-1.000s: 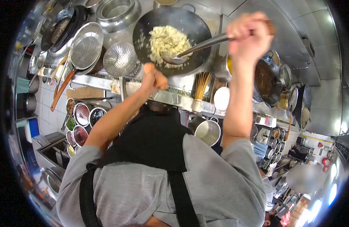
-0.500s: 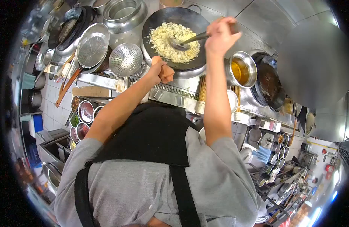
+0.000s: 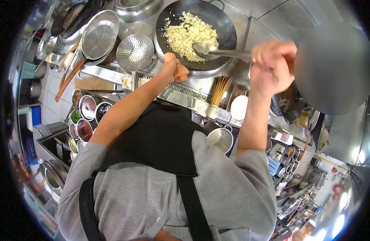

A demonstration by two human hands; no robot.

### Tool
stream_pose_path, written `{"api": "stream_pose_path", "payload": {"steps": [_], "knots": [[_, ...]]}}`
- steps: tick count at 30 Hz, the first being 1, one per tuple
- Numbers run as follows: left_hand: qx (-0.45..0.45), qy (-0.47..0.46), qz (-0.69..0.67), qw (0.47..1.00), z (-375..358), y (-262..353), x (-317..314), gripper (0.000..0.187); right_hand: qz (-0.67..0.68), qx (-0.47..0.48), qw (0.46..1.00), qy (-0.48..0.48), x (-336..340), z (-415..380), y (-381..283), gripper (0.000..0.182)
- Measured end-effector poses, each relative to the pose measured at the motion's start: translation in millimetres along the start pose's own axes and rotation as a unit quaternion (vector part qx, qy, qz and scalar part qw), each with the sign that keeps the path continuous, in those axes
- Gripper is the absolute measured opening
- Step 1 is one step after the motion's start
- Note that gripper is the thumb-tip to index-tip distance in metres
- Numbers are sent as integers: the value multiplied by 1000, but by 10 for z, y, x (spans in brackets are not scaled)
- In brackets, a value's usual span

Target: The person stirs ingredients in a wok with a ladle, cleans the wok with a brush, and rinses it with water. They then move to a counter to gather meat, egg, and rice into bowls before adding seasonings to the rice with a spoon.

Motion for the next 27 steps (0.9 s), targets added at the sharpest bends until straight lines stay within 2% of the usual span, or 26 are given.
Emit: {"api": "stream_pose_path", "payload": {"steps": [1, 2, 3, 4, 5, 7, 9, 10, 11, 13, 14, 15, 16, 17, 19, 20, 22, 23, 24, 26, 27], "knots": [[2, 2, -3, 1000, -7, 16, -5, 41, -51, -5, 984, 171, -104, -100, 196, 11], [-13, 7, -11, 1000, -27, -2, -6, 41, -106, -8, 934, 342, -151, -301, 437, 12], [-30, 11, -17, 999, -18, -4, -36, 40, -42, 14, 963, 265, 117, -500, 738, 13], [6, -41, 20, 999, 264, -42, 73, 39, -66, 12, 940, 334, 42, -473, 853, 14], [8, -41, 27, 999, 163, -46, 48, 39, -90, 11, 910, 406, -154, -486, 957, 15], [-10, -37, 28, 999, -159, 45, -29, 36, -109, 53, 938, 324, -703, -481, 781, 15], [-19, -45, -3, 999, 246, -47, 52, 37, -203, 78, 951, 219, -1050, -627, 740, 16], [-13, -60, -6, 998, 304, -67, 74, 40, -229, 76, 949, 203, -1076, -697, 890, 17], [13, -40, 23, 999, 232, -28, 62, 44, -264, 34, 940, 215, -949, -736, 1131, 16], [52, 1, 66, 996, 36, 63, 11, 51, -227, 49, 947, 222, -468, -594, 1477, 15], [25, 30, 57, 998, -211, 108, -65, 47, -255, 32, 934, 249, -296, -463, 1382, 18], [35, 2, 27, 999, -150, 137, -81, 42, -118, 33, 945, 303, -335, -275, 1077, 18], [48, -25, -8, 998, -27, 92, -67, 38, -92, 22, 955, 282, -332, -175, 781, 17], [-12, -15, -29, 999, 150, 2, -73, 31, -19, 20, 970, 241, -286, -152, 597, 16], [-3, -31, -16, 999, -151, -61, -87, 28, -37, -51, 970, 235, -161, -234, 625, 14], [8, -46, -4, 999, -312, -121, -83, 26, -40, -73, 980, 183, 60, -278, 796, 15], [104, -111, 35, 988, -555, -115, -21, 20, -97, -47, 958, 267, 278, -144, 804, 14], [125, 0, 5, 992, -1228, -4, -158, 19, -59, -96, 953, 280, 278, -13, 638, 12], [161, -21, 21, 986, -1614, 159, -236, 20, -39, -97, 962, 253, 195, 68, 468, 12], [146, -77, 9, 986, -1504, 243, -186, 17, 0, -83, 977, 198, -95, 78, 197, 13], [119, -44, 11, 992, -1576, 241, -208, 18, -42, -68, 968, 239, -264, 49, 333, 13]]}}
Point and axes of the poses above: each hand's wrist, its own z-axis towards the middle knuckle, its own x-axis out of the back of the hand, y = z × x, the point moved 1 cm from there along z, towards the middle knuckle, and after that the axes turned 8 degrees about x, right-handed, at the moved point
